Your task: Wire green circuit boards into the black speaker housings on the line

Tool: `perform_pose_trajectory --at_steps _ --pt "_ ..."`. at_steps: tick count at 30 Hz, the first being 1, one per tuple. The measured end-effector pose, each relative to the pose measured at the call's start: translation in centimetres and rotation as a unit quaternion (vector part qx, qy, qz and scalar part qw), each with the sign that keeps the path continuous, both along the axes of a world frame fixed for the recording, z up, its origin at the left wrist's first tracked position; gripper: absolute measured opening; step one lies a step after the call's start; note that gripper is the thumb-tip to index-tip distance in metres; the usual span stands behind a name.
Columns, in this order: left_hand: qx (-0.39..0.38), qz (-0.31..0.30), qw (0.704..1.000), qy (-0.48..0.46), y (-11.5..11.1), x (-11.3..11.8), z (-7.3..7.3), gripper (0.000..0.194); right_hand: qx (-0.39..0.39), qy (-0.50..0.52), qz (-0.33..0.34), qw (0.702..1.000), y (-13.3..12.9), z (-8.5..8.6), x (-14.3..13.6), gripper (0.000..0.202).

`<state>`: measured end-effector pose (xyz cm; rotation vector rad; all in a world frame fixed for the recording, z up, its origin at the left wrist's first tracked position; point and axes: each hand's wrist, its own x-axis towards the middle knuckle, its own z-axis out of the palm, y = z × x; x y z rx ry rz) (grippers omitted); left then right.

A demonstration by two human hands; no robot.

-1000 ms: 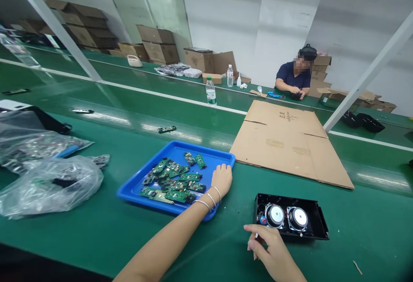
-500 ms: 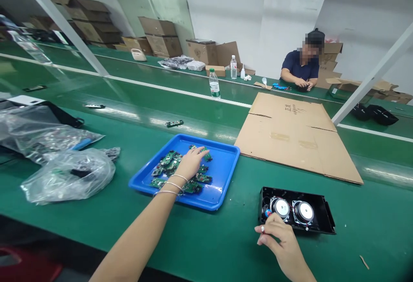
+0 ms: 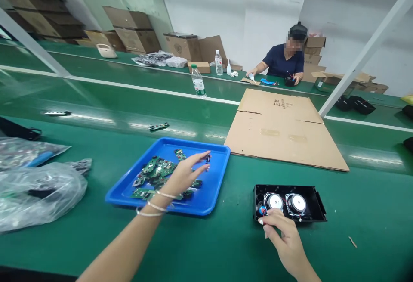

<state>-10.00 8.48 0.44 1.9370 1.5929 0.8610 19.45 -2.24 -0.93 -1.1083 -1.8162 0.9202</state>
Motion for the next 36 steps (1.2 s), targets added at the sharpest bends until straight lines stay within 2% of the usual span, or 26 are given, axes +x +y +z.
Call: perform_pose_trajectory --at_steps 3,4,6,7,8,10,20,25,29,32,36 --pt "-0.026 -0.037 0.990 -0.134 -4.3 3.7 0.3 0.050 0.050 -0.038 -0.013 0.998 0.7 1.5 -1.1 0.027" --pt "-0.061 -0.056 0.959 -0.270 -5.5 5.0 0.2 0.051 0.066 -0.049 -0.010 0.997 1.0 2.0 -1.5 0.028" --pt "-0.113 -0.074 0.893 -0.430 -7.4 7.2 0.0 0.049 0.091 -0.063 -0.005 0.994 1.5 2.8 -2.2 0.028" --pt "-0.134 -0.076 0.862 -0.482 -8.0 8.0 -0.2 0.048 0.101 -0.066 -0.006 0.993 1.7 3.0 -2.4 0.028" --pt "-0.149 -0.074 0.847 -0.506 -8.4 8.7 -0.3 0.046 0.110 -0.069 -0.009 0.992 1.9 3.2 -2.6 0.027" --pt "-0.170 -0.068 0.835 -0.518 -8.8 9.5 -0.4 0.044 0.123 -0.076 -0.016 0.989 2.1 3.2 -2.7 0.026" --pt "-0.201 -0.064 0.864 -0.458 -8.9 10.0 0.1 0.041 0.200 -0.148 -0.016 0.968 2.6 2.1 -2.4 0.025" --pt "-0.210 -0.078 0.879 -0.421 -9.0 9.7 0.3 0.036 0.231 -0.203 0.028 0.951 2.6 2.7 -2.3 0.030" --pt "-0.208 -0.085 0.882 -0.413 -10.6 8.5 1.2 0.035 0.220 -0.188 0.044 0.956 1.2 3.4 -3.3 0.031" --pt "-0.197 -0.094 0.904 -0.368 -11.9 7.6 1.9 0.034 0.208 -0.177 0.057 0.960 0.2 3.7 -4.0 0.032" --pt "-0.179 -0.112 0.939 -0.273 -12.3 7.2 2.0 0.033 0.224 -0.226 0.086 0.944 0.0 3.8 -4.1 0.037"
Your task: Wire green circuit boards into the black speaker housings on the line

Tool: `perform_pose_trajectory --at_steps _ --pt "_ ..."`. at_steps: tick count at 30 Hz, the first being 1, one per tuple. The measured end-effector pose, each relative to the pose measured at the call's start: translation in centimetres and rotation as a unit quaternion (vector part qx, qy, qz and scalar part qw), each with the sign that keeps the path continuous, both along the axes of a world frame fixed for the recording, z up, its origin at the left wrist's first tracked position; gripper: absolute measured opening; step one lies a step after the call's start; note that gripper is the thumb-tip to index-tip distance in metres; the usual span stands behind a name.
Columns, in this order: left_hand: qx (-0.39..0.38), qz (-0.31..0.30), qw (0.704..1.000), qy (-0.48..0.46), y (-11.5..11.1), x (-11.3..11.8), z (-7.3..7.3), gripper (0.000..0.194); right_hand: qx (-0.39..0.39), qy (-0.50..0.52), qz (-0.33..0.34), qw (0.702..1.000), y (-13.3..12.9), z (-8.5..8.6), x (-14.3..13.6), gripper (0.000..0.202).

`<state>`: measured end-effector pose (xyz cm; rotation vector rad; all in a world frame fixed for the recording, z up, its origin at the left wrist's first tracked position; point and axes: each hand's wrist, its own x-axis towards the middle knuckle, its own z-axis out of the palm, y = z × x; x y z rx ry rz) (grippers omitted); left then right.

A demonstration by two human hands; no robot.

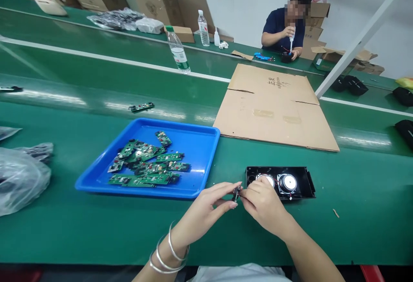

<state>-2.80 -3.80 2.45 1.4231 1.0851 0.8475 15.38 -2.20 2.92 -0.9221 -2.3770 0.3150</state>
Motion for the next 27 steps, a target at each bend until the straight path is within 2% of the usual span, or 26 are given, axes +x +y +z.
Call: perform_pose_trajectory --at_steps 3,9,13,14,15,18,21,24,27 --pt "0.000 0.000 1.000 -0.018 0.2 0.0 -0.4 0.033 0.004 -0.014 0.013 1.000 0.3 0.0 0.2 0.039" --pt "-0.035 0.040 0.996 -0.069 0.2 0.6 -1.0 0.032 -0.019 0.005 0.002 1.000 0.4 -0.9 0.0 0.038" --pt "-0.075 0.044 0.993 -0.081 -0.1 1.4 -0.9 0.035 -0.054 0.006 -0.020 0.998 -0.4 -0.6 0.7 0.023" --pt "-0.085 0.049 0.991 -0.088 -0.3 1.6 -0.9 0.036 -0.073 0.009 -0.023 0.997 -0.6 -0.3 1.2 0.015" --pt "-0.097 0.058 0.989 -0.095 -0.4 1.8 -0.9 0.037 -0.092 0.009 -0.028 0.995 -0.9 -0.1 2.0 0.016" --pt "-0.130 0.093 0.980 -0.118 -0.8 2.0 -1.2 0.038 -0.129 -0.020 -0.073 0.989 -1.5 0.1 5.5 0.044" --pt "-0.162 0.103 0.976 -0.100 -1.0 1.4 -1.2 0.037 -0.138 -0.070 -0.151 0.976 -2.1 -0.3 9.6 0.036" --pt "-0.202 0.055 0.977 -0.044 -1.2 0.7 -0.8 0.036 -0.158 -0.103 -0.172 0.967 -2.5 -0.7 12.4 0.025" --pt "-0.243 -0.039 0.969 -0.026 -1.5 0.9 -0.3 0.034 -0.174 -0.119 -0.157 0.965 -2.6 -0.7 12.9 0.023"
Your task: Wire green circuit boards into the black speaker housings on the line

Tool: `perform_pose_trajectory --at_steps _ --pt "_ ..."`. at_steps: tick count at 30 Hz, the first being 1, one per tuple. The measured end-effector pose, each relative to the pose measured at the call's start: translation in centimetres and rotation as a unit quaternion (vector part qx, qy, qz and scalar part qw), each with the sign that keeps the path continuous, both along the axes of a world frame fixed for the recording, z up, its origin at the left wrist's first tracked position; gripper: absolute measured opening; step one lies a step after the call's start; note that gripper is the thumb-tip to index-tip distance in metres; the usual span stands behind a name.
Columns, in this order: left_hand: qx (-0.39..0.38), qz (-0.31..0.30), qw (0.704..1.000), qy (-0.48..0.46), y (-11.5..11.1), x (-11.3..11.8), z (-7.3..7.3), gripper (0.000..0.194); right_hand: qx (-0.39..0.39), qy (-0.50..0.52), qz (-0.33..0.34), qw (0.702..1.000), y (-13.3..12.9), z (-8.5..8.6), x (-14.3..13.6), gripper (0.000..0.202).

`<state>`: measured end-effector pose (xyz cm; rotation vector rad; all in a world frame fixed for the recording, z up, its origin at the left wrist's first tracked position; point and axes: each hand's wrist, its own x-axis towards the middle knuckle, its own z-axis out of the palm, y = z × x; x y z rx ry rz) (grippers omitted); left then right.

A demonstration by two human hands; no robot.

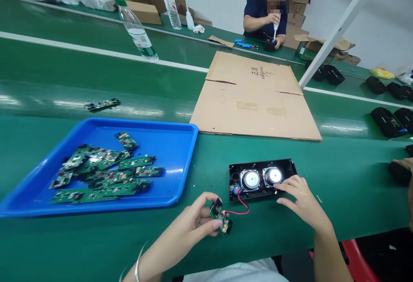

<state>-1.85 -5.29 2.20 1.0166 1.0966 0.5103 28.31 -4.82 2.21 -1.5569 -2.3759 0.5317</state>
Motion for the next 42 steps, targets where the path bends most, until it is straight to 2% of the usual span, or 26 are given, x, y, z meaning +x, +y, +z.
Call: perform_pose_trajectory --at_steps 3,6,9,12,18,22,28,30,32,35,42 --pt "-0.036 -0.052 0.998 -0.025 -0.4 1.6 0.3 0.033 -0.009 0.009 0.008 1.000 0.3 0.0 -0.6 0.017" --pt "-0.040 -0.058 0.997 -0.030 -0.8 3.9 0.4 0.032 -0.006 0.032 0.017 0.999 0.9 -0.3 -0.9 0.011" --pt "-0.028 -0.007 0.998 -0.048 -1.0 5.8 0.2 0.033 0.017 0.072 0.030 0.997 1.2 -0.7 -0.9 0.017" --pt "0.006 0.062 0.997 -0.049 -0.9 6.6 0.0 0.032 0.073 0.116 0.014 0.991 0.9 -1.4 -1.5 0.026" --pt "0.080 0.130 0.987 0.046 -0.2 5.2 0.0 0.035 0.149 0.119 -0.055 0.980 -1.5 -3.2 -7.3 0.032" --pt "0.110 0.158 0.976 0.102 0.1 3.8 0.3 0.038 0.147 0.136 -0.088 0.976 -2.8 -3.4 -10.0 0.030" --pt "0.136 0.197 0.968 0.075 0.6 4.2 0.2 0.035 0.106 0.187 -0.063 0.974 -0.6 -1.9 -9.1 0.021" --pt "0.144 0.206 0.966 0.068 0.7 4.7 -0.2 0.037 0.094 0.186 -0.039 0.977 0.4 -2.0 -9.0 0.022" --pt "0.157 0.208 0.963 0.070 0.8 5.1 -0.5 0.036 0.079 0.182 -0.050 0.979 1.1 -2.2 -9.2 0.021" --pt "0.185 0.199 0.959 0.084 0.9 5.4 -1.0 0.032 0.073 0.169 -0.083 0.979 1.4 -2.6 -9.5 0.015" --pt "0.241 0.141 0.953 0.121 0.9 5.4 -1.6 0.029 0.129 0.114 -0.037 0.984 1.5 -2.2 -9.9 0.023"
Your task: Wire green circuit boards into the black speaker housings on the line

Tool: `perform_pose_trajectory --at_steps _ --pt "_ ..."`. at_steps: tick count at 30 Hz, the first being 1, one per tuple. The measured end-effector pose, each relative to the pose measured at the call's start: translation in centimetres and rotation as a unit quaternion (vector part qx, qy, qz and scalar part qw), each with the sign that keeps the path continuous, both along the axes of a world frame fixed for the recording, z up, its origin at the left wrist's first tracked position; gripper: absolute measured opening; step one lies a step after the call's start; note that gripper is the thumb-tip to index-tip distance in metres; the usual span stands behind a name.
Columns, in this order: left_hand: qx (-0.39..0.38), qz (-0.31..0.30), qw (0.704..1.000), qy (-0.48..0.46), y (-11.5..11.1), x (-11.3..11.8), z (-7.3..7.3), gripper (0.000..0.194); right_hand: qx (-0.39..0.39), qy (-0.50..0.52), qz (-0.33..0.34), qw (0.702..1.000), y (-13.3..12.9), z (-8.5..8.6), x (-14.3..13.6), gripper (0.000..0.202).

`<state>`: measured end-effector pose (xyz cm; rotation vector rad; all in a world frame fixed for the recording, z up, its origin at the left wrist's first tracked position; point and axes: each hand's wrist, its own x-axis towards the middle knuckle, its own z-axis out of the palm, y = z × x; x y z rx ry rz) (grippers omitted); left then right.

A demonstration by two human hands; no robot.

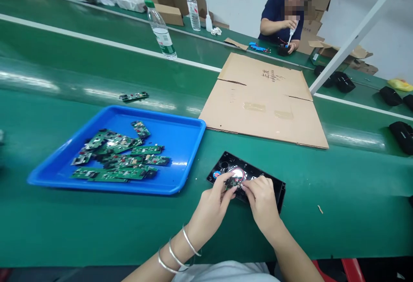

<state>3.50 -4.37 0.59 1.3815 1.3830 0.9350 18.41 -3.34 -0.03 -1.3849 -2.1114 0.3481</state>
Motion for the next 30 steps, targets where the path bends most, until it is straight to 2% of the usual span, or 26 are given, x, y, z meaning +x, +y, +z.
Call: perform_pose_trajectory --at_steps 6,12,15,21,26,30 --pt "0.014 -0.018 0.999 0.035 0.1 -0.2 0.2 0.034 0.049 -0.016 0.000 0.999 0.2 0.3 -0.1 0.022" --pt "0.040 -0.060 0.988 0.140 0.8 -0.1 0.8 0.039 0.130 -0.182 0.057 0.973 0.6 1.2 -0.2 0.034" --pt "0.075 -0.084 0.978 0.177 1.0 0.0 1.0 0.041 0.160 -0.221 0.087 0.958 0.9 1.6 -0.1 0.036" --pt "0.143 -0.105 0.961 0.211 0.8 0.4 0.5 0.043 0.117 -0.211 0.107 0.965 1.4 1.6 0.0 0.033" --pt "0.121 -0.105 0.965 0.207 0.9 0.7 0.3 0.042 0.109 -0.248 0.110 0.956 1.5 2.0 -0.3 0.033" --pt "0.117 -0.106 0.973 0.168 1.3 0.2 1.1 0.042 0.083 -0.193 0.106 0.972 1.8 1.8 0.0 0.027"
